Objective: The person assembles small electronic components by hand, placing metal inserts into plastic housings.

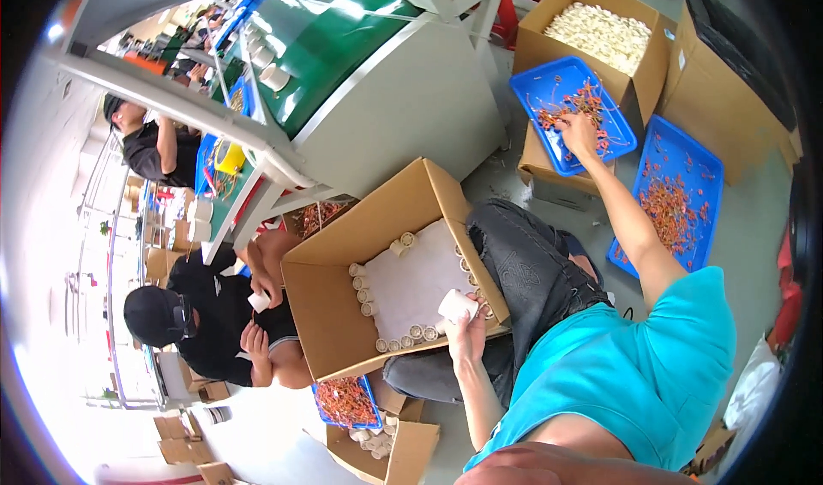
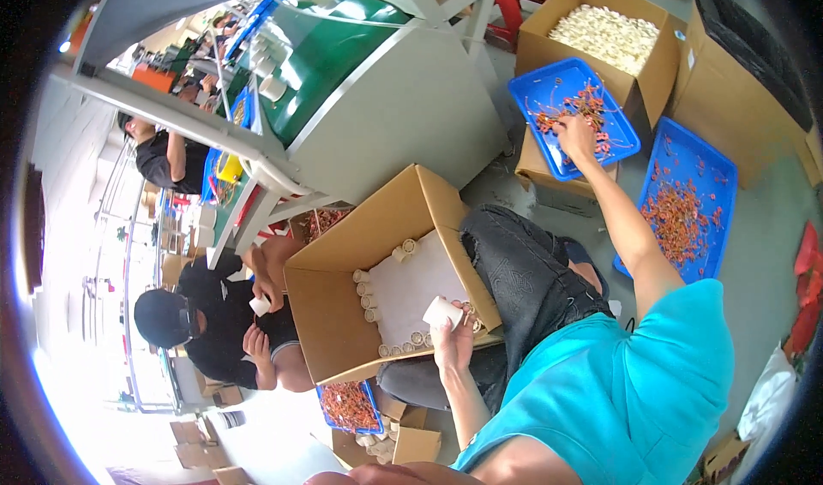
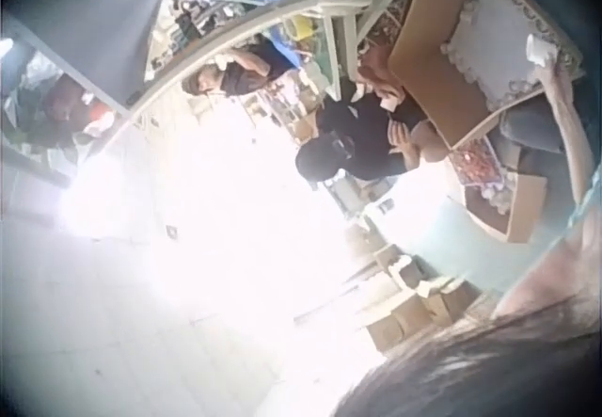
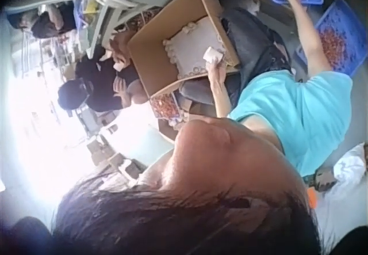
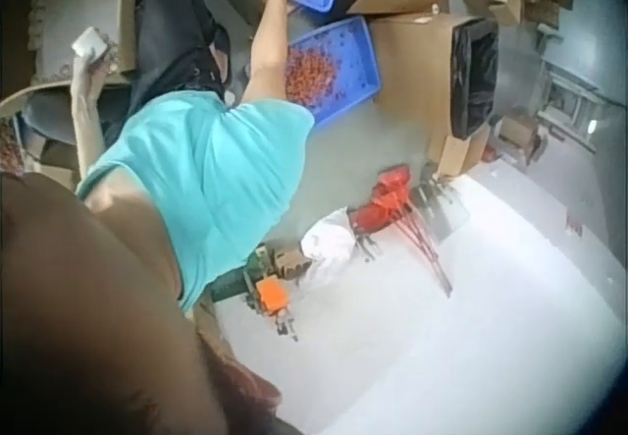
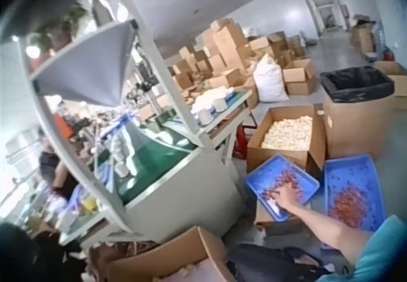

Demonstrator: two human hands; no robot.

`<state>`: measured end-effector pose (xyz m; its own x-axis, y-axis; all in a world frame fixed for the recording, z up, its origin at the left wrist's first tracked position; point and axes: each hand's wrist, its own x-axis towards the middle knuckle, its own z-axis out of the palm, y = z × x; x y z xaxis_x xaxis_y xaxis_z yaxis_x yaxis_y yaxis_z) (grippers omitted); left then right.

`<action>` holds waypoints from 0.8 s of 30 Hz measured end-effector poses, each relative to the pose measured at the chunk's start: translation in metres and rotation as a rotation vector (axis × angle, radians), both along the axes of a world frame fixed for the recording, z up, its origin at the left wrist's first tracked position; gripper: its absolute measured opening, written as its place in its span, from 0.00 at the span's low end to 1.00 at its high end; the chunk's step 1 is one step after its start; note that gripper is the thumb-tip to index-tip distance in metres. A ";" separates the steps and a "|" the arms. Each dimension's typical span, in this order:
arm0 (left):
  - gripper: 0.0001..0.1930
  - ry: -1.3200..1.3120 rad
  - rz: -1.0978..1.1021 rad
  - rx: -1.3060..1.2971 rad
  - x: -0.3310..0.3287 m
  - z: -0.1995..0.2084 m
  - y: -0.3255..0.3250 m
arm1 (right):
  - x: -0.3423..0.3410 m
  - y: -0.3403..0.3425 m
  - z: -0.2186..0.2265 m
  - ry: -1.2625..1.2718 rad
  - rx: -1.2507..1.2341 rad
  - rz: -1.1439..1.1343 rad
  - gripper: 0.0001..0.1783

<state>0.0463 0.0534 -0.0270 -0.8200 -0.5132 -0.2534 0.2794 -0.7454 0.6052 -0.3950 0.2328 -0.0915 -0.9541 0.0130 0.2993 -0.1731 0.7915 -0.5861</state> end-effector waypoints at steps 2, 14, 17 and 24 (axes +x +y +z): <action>0.31 0.026 0.020 -0.011 0.002 0.001 0.004 | -0.006 0.010 0.004 0.014 -0.199 0.054 0.15; 0.30 0.078 0.000 -0.030 -0.012 0.023 0.006 | -0.005 0.056 0.066 0.116 -0.696 -0.160 0.15; 0.30 0.097 0.017 -0.076 -0.008 0.020 0.009 | -0.007 0.052 0.067 0.113 -0.831 -0.076 0.16; 0.26 0.098 -0.039 -0.201 -0.004 0.033 0.018 | 0.058 0.022 0.133 -0.042 -1.040 0.192 0.14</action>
